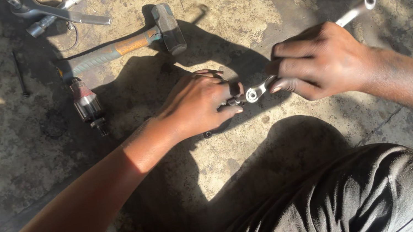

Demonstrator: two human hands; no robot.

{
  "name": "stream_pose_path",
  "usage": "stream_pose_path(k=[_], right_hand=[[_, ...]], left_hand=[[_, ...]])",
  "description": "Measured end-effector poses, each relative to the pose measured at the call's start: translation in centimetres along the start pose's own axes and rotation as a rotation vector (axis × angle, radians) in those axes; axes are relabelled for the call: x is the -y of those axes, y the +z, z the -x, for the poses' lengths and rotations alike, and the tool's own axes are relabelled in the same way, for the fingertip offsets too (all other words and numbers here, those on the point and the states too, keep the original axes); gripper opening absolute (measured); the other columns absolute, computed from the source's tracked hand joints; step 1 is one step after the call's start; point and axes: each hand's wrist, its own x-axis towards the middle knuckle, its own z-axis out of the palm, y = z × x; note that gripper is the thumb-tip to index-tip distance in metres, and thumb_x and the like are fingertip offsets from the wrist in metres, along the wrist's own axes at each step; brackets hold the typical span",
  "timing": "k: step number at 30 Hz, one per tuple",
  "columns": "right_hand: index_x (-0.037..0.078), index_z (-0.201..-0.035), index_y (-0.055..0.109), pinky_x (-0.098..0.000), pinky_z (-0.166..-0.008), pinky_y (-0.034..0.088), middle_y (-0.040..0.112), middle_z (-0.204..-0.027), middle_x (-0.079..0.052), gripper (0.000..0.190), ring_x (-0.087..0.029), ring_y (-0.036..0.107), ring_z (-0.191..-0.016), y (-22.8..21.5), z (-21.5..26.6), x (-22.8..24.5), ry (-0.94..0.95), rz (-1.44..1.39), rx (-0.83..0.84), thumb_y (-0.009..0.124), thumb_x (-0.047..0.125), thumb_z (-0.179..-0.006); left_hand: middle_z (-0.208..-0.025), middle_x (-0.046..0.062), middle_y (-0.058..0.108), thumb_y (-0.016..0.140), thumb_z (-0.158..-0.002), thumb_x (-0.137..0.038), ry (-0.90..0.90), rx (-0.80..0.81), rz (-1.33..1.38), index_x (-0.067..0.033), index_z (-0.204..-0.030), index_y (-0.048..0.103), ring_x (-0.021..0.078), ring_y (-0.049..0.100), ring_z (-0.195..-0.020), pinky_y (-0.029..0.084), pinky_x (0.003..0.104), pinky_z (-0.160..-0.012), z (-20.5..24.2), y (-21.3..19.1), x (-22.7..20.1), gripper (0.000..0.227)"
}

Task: The person is using a wrench and a socket to loosen or tighten bolts on a starter motor while sitting on the floor. They handle the metal housing and small bolts by hand, using a cloth to wipe the parts.

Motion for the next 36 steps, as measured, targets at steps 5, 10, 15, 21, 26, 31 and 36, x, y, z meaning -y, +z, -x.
stream_pose_path(k=[5, 10, 15, 21, 26, 31, 36], right_hand=[[-0.001, -0.095, 0.066, -0.0339, -0.053, 0.051, 0.065, -0.083, -0.011, 0.019, -0.020, 0.064, -0.063, 3.2, 1.3, 5.8, 0.507, -0.237, -0.259, 0.071, 0.018, -0.098], [-0.001, -0.091, 0.066, -0.0423, -0.056, 0.044, 0.060, -0.072, -0.013, 0.027, -0.026, 0.059, -0.061, 2.9, 0.1, 9.5, 0.749, -0.160, -0.294, 0.075, 0.023, -0.097], [-0.001, -0.095, 0.068, -0.0427, -0.055, 0.045, 0.064, -0.071, -0.014, 0.032, -0.026, 0.060, -0.056, 1.3, -2.5, 11.3, 0.896, -0.225, -0.291, 0.073, 0.031, -0.098], [0.004, -0.119, 0.065, -0.0456, -0.059, 0.050, 0.067, -0.062, -0.015, 0.043, -0.029, 0.066, -0.053, 1.2, -5.0, 12.4, 1.002, -0.213, -0.064, 0.069, 0.042, -0.098], [0.007, -0.106, 0.075, -0.0453, -0.058, 0.051, 0.071, -0.072, -0.014, 0.029, -0.030, 0.067, -0.062, 2.8, -6.0, 12.9, 0.749, -0.073, -0.287, 0.069, 0.035, -0.100], [0.002, -0.103, 0.072, -0.0415, -0.055, 0.050, 0.070, -0.066, -0.013, 0.032, -0.024, 0.066, -0.053, 2.6, -6.1, 12.2, 0.963, -0.179, -0.315, 0.070, 0.034, -0.102], [-0.001, -0.103, 0.075, -0.0403, -0.056, 0.050, 0.070, -0.069, -0.016, 0.035, -0.023, 0.064, -0.054, 2.1, -6.2, 11.2, 0.969, -0.192, -0.298, 0.074, 0.034, -0.100]], left_hand=[[-0.086, 0.007, 0.073, 0.083, -0.081, -0.029, 0.075, -0.151, -0.133, -0.0086, -0.098, 0.074, 0.0292, 0.071, -0.089, 0.054, 0.045, -0.080, 1.0, -1.7, -2.1, 0.028], [-0.083, 0.009, 0.071, 0.084, -0.081, -0.031, 0.024, -0.197, -0.134, -0.0070, -0.098, 0.074, 0.0313, 0.070, -0.087, 0.054, 0.045, -0.078, 2.0, -1.8, -2.9, 0.031], [-0.083, 0.012, 0.069, 0.083, -0.084, -0.031, 0.077, -0.264, -0.175, -0.0036, -0.088, 0.071, 0.0351, 0.069, -0.088, 0.054, 0.046, -0.078, 2.7, -1.1, -2.7, 0.030], [-0.088, 0.014, 0.070, 0.072, -0.082, -0.017, -0.056, -0.422, -0.145, -0.0067, -0.094, 0.075, 0.0370, 0.070, -0.085, 0.054, 0.048, -0.075, 3.3, 0.1, -1.8, 0.016], [-0.091, 0.016, 0.072, 0.074, -0.080, -0.022, -0.171, -0.432, -0.211, -0.0063, -0.095, 0.074, 0.0386, 0.069, -0.088, 0.054, 0.050, -0.076, 3.3, 0.4, -3.8, 0.022], [-0.102, 0.018, 0.073, 0.059, -0.095, -0.020, -0.338, -0.415, -0.173, -0.0037, -0.113, 0.067, 0.0377, 0.071, -0.098, 0.053, 0.050, -0.089, 4.7, -0.1, -5.0, 0.025], [-0.114, 0.021, 0.073, 0.053, -0.095, -0.015, -0.357, -0.614, 0.002, -0.0050, -0.134, 0.062, 0.0378, 0.071, -0.101, 0.053, 0.046, -0.093, 4.7, 0.8, -5.3, 0.042]])
